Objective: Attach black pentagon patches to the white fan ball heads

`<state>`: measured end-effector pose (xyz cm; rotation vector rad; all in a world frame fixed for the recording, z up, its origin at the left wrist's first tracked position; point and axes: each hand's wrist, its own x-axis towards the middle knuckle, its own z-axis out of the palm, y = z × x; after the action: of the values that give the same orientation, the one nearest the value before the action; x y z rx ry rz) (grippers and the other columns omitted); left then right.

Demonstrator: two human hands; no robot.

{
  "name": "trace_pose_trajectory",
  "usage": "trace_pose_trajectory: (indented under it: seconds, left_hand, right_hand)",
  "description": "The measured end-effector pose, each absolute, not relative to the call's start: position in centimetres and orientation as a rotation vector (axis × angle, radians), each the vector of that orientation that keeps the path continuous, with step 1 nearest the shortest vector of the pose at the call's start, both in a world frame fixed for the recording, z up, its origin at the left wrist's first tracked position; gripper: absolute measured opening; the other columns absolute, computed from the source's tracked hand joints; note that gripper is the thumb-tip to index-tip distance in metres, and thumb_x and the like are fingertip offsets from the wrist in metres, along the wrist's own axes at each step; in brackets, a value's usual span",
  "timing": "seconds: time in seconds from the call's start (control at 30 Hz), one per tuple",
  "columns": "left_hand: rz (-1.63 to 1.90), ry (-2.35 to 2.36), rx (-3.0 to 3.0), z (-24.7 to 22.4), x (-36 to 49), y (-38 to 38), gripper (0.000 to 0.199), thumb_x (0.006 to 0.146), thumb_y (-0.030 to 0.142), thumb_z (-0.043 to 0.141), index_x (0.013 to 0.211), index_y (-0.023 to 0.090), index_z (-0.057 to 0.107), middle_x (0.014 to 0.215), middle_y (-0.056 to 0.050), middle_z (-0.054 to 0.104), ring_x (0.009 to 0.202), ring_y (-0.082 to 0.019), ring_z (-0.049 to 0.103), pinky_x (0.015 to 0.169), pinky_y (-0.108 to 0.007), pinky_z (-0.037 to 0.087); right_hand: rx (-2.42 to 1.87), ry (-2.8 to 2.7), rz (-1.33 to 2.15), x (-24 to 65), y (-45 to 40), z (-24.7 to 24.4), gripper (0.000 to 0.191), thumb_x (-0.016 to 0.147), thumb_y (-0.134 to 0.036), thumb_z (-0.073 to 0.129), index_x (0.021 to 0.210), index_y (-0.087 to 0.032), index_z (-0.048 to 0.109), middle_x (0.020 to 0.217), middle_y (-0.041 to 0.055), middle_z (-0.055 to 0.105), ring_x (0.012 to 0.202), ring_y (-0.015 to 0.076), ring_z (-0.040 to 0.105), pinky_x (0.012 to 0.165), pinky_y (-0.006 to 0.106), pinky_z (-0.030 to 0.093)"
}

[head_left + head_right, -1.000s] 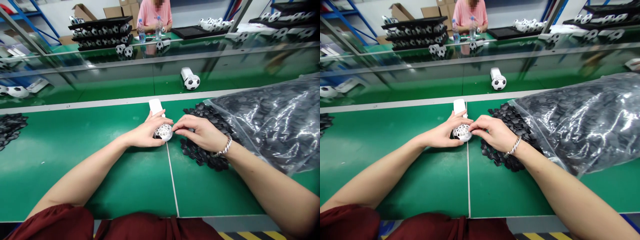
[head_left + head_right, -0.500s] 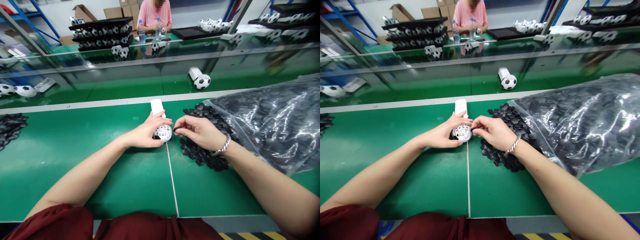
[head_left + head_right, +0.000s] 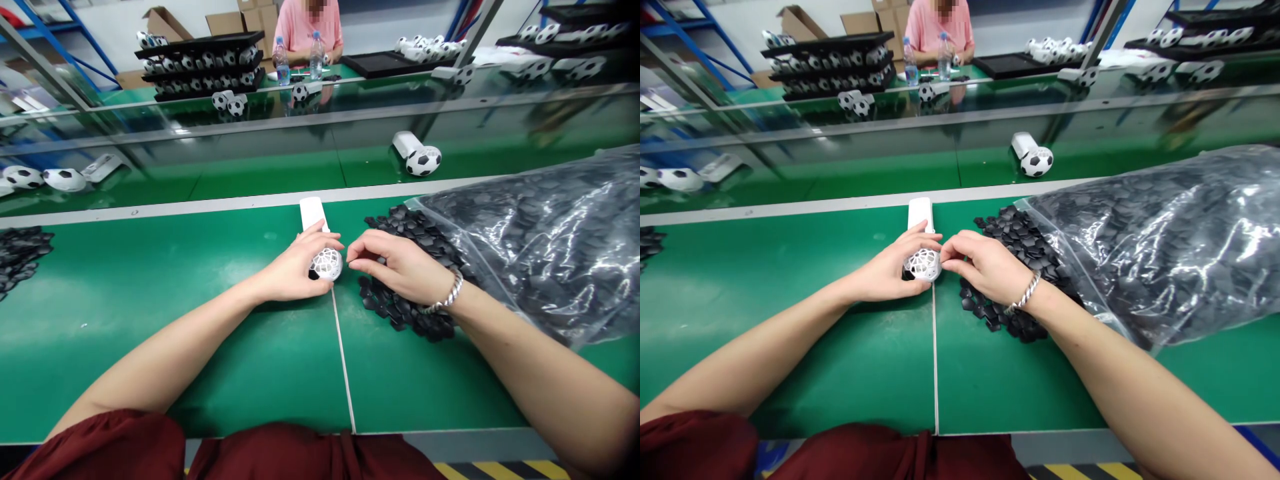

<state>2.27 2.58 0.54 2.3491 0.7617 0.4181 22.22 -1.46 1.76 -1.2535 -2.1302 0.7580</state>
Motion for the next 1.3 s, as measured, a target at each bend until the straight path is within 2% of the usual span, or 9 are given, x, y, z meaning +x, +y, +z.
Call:
trace_pose_trajectory:
  seconds: [0.13, 0.27, 0.43, 0.6, 0.73, 0.93, 1.13, 1.23, 1.3]
  left_hand:
    - [0.437, 0.741, 2.343, 0.4, 2.3, 2.7, 0.051, 0.064, 0.016, 0.06, 0.113, 0.02, 0.046, 0.133, -0.008, 0.04, 0.135, -0.03, 0.01, 0.106, -0.052, 0.02]
    - [0.454, 0.722, 2.353, 0.3, 2.3, 2.8, 0.049, 0.064, 0.016, 0.061, 0.111, 0.018, 0.047, 0.132, -0.01, 0.042, 0.135, -0.03, 0.011, 0.107, -0.05, 0.021]
    - [0.458, 0.715, 2.363, 0.3, 2.3, 2.8, 0.05, 0.064, 0.015, 0.061, 0.112, 0.018, 0.046, 0.131, -0.01, 0.042, 0.134, -0.029, 0.013, 0.106, -0.052, 0.021]
    - [0.478, 0.719, 2.334, 0.2, 2.4, 2.8, 0.047, 0.066, 0.024, 0.065, 0.11, 0.019, 0.048, 0.131, -0.01, 0.043, 0.135, -0.029, 0.011, 0.106, -0.051, 0.022]
    - [0.493, 0.726, 2.306, 0.1, 2.4, 2.7, 0.046, 0.068, 0.03, 0.066, 0.11, 0.019, 0.048, 0.129, -0.009, 0.045, 0.135, -0.029, 0.011, 0.107, -0.05, 0.022]
    - [0.522, 0.775, 2.306, 0.2, 2.7, 2.4, 0.04, 0.07, 0.021, 0.061, 0.108, 0.019, 0.049, 0.119, -0.007, 0.053, 0.134, -0.028, 0.012, 0.107, -0.047, 0.021]
    - [0.54, 0.789, 2.314, 0.3, 3.1, 2.2, 0.035, 0.069, 0.017, 0.058, 0.103, 0.02, 0.051, 0.115, -0.005, 0.054, 0.133, -0.027, 0.017, 0.107, -0.046, 0.022]
    - [0.532, 0.792, 2.311, 0.2, 3.1, 2.2, 0.036, 0.067, 0.016, 0.058, 0.103, 0.02, 0.05, 0.116, -0.005, 0.054, 0.134, -0.027, 0.017, 0.107, -0.046, 0.023]
    - [0.537, 0.791, 2.303, 0.1, 3.1, 2.2, 0.038, 0.066, 0.016, 0.058, 0.103, 0.021, 0.05, 0.117, -0.005, 0.053, 0.133, -0.027, 0.017, 0.106, -0.046, 0.024]
  right_hand:
    - [-1.239, -2.193, 0.727, 22.1, -1.4, 2.0, 0.011, 0.081, -0.021, 0.049, 0.082, -0.018, 0.059, 0.073, 0.0022, 0.057, 0.064, 0.0117, 0.053, 0.06, 0.024, 0.044]
    - [-1.196, -2.203, 0.772, 22.0, -1.5, 2.1, 0.016, 0.081, -0.02, 0.048, 0.085, -0.018, 0.063, 0.074, 0.0022, 0.057, 0.067, 0.0119, 0.054, 0.064, 0.024, 0.044]
    - [-1.297, -2.018, 1.049, 21.9, -1.7, 1.7, 0.01, 0.08, -0.023, 0.05, 0.08, -0.019, 0.059, 0.07, -0.0005, 0.061, 0.059, 0.0109, 0.056, 0.059, 0.024, 0.046]
    - [-1.243, -2.091, 0.834, 21.5, -1.5, 0.8, 0.009, 0.077, -0.024, 0.056, 0.074, -0.018, 0.062, 0.073, 0.0011, 0.062, 0.067, 0.0126, 0.056, 0.065, 0.025, 0.044]
    - [-1.246, -2.057, 0.84, 21.1, -1.5, 0.5, 0.006, 0.076, -0.021, 0.057, 0.073, -0.018, 0.061, 0.072, 0.0004, 0.063, 0.066, 0.0122, 0.057, 0.064, 0.025, 0.044]
    - [-1.228, -1.978, 0.814, 20.9, -1.4, 0.2, 0.005, 0.074, -0.02, 0.06, 0.07, -0.017, 0.059, 0.068, -0.0008, 0.06, 0.062, 0.011, 0.054, 0.061, 0.023, 0.043]
    - [-1.285, -1.948, 0.862, 20.7, -1.1, 0.0, 0.012, 0.073, -0.025, 0.061, 0.067, -0.018, 0.055, 0.064, -0.0024, 0.056, 0.058, 0.0098, 0.05, 0.055, 0.022, 0.041]
    - [-1.437, -2.059, 0.838, 21.6, -0.8, 0.5, 0.016, 0.074, -0.031, 0.059, 0.066, -0.018, 0.054, 0.061, -0.0024, 0.055, 0.056, 0.0102, 0.05, 0.054, 0.022, 0.041]
    - [-1.631, -2.196, 0.691, 22.8, -0.7, 0.8, 0.015, 0.072, -0.032, 0.061, 0.068, -0.019, 0.055, 0.064, -0.0008, 0.057, 0.058, 0.0118, 0.051, 0.056, 0.024, 0.041]
